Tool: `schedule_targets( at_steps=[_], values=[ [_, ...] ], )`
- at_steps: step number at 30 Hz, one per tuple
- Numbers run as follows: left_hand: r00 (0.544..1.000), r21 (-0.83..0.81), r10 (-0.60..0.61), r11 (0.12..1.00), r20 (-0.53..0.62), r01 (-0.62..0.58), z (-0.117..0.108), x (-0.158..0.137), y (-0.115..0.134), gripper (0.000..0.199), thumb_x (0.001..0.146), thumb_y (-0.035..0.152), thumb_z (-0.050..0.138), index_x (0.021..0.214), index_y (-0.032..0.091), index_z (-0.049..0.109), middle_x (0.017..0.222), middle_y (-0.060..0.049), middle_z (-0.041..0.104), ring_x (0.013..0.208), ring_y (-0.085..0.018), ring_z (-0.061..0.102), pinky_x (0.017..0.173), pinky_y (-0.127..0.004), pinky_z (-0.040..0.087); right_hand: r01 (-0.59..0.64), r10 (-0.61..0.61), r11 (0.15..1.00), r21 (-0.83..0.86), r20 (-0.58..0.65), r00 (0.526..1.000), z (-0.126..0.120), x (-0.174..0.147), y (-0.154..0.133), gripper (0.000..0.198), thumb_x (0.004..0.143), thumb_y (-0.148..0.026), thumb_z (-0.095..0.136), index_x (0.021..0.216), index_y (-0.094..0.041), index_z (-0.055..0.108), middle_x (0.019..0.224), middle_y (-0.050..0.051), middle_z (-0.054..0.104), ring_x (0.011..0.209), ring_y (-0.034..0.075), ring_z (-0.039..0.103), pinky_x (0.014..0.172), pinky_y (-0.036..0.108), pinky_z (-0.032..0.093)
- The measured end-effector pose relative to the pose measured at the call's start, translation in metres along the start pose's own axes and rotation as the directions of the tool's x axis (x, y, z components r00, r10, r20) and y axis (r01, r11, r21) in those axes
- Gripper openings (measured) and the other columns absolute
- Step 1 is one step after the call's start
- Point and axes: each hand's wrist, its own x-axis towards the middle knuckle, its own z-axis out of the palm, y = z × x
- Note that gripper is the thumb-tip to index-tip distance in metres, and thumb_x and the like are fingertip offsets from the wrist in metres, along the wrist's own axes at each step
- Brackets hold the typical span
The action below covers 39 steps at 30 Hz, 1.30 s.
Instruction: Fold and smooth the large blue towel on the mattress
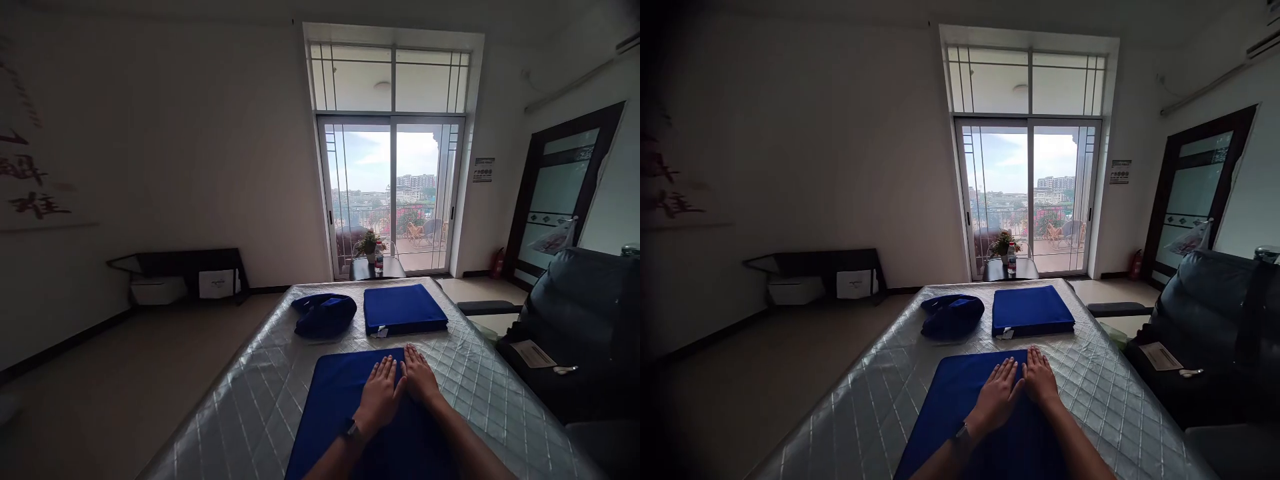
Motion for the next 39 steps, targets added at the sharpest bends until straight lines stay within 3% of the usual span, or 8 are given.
schedule_targets(
  at_steps=[2,5,9,13,17,23,33,39],
  values=[
    [1.0,-0.015,0.012,1.0,-0.003,-0.012,0.014,0.023,0.013,0.063,0.106,0.05,0.023,0.157,0.016,0.037,0.163,-0.014,0.039,0.154,-0.027,0.028,0.125,-0.051,0.029,0.01,-0.01,1.0,-0.014,0.002,1.0,0.0,0.0,0.0,0.065,0.099,-0.027,0.022,0.16,-0.004,0.025,0.168,0.013,0.019,0.156,0.021,0.015,0.126,0.037,0.014],
    [0.998,0.004,-0.057,0.998,0.017,0.057,0.021,0.03,0.001,0.067,0.105,0.055,0.021,0.156,0.014,0.038,0.163,-0.014,0.038,0.154,-0.028,0.028,0.126,-0.051,0.027,-0.007,0.007,1.0,-0.001,0.004,1.0,0.0,0.001,0.0,0.064,0.101,-0.03,0.021,0.16,-0.004,0.026,0.168,0.012,0.019,0.156,0.021,0.017,0.126,0.038,0.014],
    [0.976,0.108,-0.215,0.972,0.033,0.21,-0.002,0.004,-0.061,0.071,0.104,0.057,0.022,0.156,0.01,0.036,0.164,-0.016,0.035,0.154,-0.028,0.028,0.126,-0.051,0.025,-0.034,0.034,0.999,0.017,0.001,0.999,-0.001,0.002,-0.002,0.065,0.101,-0.032,0.021,0.16,-0.004,0.024,0.168,0.011,0.018,0.156,0.021,0.017,0.126,0.038,0.013],
    [0.922,0.169,-0.388,0.908,-0.013,0.384,-0.035,-0.036,-0.131,0.073,0.104,0.056,0.02,0.156,0.008,0.035,0.164,-0.018,0.033,0.153,-0.031,0.03,0.124,-0.051,0.027,-0.02,0.02,1.0,0.02,-0.002,1.0,-0.002,0.002,-0.003,0.066,0.101,-0.033,0.02,0.159,-0.002,0.026,0.168,0.013,0.021,0.156,0.022,0.017,0.126,0.039,0.013],
    [0.899,0.123,-0.433,0.89,-0.067,0.438,-0.044,-0.06,-0.166,0.079,0.102,0.061,0.022,0.155,0.005,0.038,0.162,-0.021,0.038,0.151,-0.032,0.035,0.122,-0.05,0.031,-0.023,0.023,1.0,0.017,0.003,1.0,-0.001,0.003,-0.002,0.067,0.101,-0.035,0.021,0.158,-0.001,0.027,0.167,0.015,0.024,0.156,0.022,0.017,0.126,0.038,0.012],
    [0.903,0.102,-0.411,0.9,-0.127,0.424,-0.037,-0.062,-0.167,0.077,0.101,0.059,0.021,0.152,0.005,0.042,0.161,-0.021,0.04,0.15,-0.031,0.037,0.122,-0.049,0.031,-0.023,0.023,0.999,-0.034,0.008,1.0,0.0,0.004,-0.003,0.066,0.102,-0.035,0.019,0.159,-0.003,0.027,0.167,0.013,0.025,0.156,0.02,0.018,0.126,0.037,0.013],
    [0.886,0.133,-0.454,0.877,-0.092,0.463,-0.047,-0.063,-0.159,0.079,0.101,0.056,0.019,0.154,0.0,0.037,0.162,-0.023,0.036,0.152,-0.031,0.033,0.124,-0.048,0.026,-0.012,0.013,0.999,-0.047,0.028,1.0,-0.007,0.003,-0.008,0.066,0.101,-0.036,0.021,0.158,-0.003,0.029,0.168,0.013,0.024,0.156,0.021,0.018,0.126,0.037,0.014],
    [0.902,0.154,-0.423,0.889,-0.088,0.432,-0.051,-0.065,-0.159,0.071,0.103,0.051,0.024,0.155,0.005,0.037,0.162,-0.02,0.038,0.151,-0.031,0.035,0.123,-0.05,0.03,-0.065,0.066,0.997,-0.04,0.035,0.997,-0.007,0.003,-0.01,0.067,0.101,-0.04,0.022,0.159,-0.007,0.03,0.168,0.011,0.025,0.156,0.021,0.017,0.126,0.039,0.013]
  ],
)
